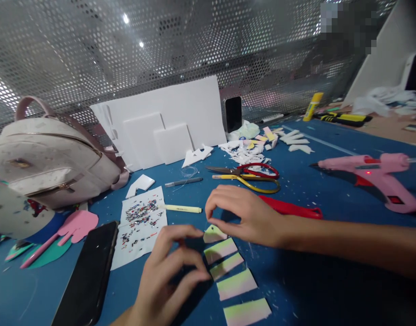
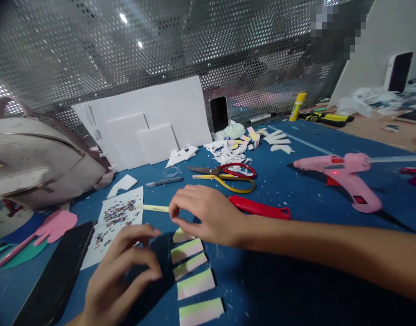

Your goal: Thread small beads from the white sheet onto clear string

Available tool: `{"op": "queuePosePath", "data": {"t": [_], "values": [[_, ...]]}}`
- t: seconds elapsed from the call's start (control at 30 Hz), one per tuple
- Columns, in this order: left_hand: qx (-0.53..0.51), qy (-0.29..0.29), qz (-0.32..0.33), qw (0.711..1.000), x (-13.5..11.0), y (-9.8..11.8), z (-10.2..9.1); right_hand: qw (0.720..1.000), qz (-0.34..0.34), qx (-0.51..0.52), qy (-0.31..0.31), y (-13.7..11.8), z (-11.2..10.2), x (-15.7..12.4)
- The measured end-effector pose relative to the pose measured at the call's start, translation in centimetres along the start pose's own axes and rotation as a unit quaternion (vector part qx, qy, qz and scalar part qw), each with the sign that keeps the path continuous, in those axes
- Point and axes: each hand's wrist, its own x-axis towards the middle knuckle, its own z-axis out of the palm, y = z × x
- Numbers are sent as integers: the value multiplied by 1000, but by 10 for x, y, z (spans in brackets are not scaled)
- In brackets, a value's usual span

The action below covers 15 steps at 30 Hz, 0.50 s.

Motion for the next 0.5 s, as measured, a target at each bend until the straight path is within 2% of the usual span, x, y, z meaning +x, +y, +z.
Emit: {"op": "queuePosePath", "data": {"t": [0.13,0.23,0.3,0.4,0.5], "values": [[-32,-85,73,993,-6,2,5,994,-40,-102,-10,7,-21,11],[-72,-148,96,982,-2,-1,4,991,-25,-132,-15,14,-30,15],[-96,-155,70,981,2,-3,1,990,-4,-136,-30,19,-32,15],[-112,-117,-13,987,4,-3,-2,988,6,-143,-53,26,-35,16],[-118,-90,-69,987,6,-2,-2,984,6,-164,-76,28,-41,19]]}}
